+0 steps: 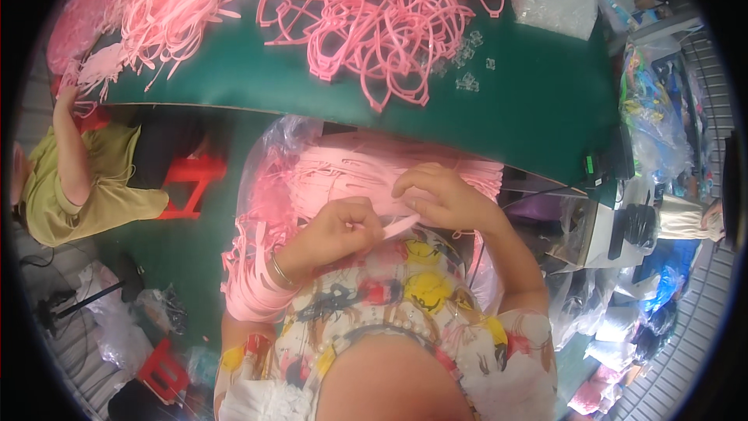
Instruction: The person repeatedly picks up pink elastic bands and small clear plastic clips from a green table, attaches the clips to the bands, and places the finished items into a pile. The process is continuous and repetitive throughout the clip.
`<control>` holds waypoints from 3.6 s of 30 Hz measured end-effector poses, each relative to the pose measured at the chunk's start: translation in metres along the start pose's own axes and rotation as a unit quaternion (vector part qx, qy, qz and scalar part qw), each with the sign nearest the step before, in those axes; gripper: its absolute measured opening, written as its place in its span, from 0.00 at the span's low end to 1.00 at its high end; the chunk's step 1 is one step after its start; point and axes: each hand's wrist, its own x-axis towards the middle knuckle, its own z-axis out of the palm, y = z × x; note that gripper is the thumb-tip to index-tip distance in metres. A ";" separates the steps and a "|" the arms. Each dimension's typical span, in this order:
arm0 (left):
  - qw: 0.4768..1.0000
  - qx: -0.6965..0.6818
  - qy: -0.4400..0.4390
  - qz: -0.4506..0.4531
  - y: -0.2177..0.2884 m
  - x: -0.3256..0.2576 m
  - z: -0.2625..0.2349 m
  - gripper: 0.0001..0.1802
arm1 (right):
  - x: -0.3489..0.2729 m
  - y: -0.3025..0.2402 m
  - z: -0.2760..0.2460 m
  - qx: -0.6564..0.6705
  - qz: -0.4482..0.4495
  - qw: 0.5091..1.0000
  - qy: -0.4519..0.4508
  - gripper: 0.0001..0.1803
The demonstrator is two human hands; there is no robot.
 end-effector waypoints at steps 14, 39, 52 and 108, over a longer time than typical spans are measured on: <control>0.998 0.051 -0.035 0.026 -0.002 0.007 0.010 0.10 | 0.016 0.116 -0.122 -0.452 0.159 0.831 0.282 0.09; 0.991 0.057 0.058 0.107 -0.005 0.007 0.002 0.06 | -0.005 -0.044 0.027 0.042 0.131 0.988 0.074 0.07; 0.998 -0.044 0.014 0.046 -0.013 0.006 -0.005 0.08 | -0.007 -0.043 0.025 0.112 0.181 0.975 0.066 0.08; 0.981 -0.087 0.150 0.092 -0.023 0.009 0.000 0.12 | 0.013 0.008 0.049 -0.015 -0.020 0.985 0.168 0.04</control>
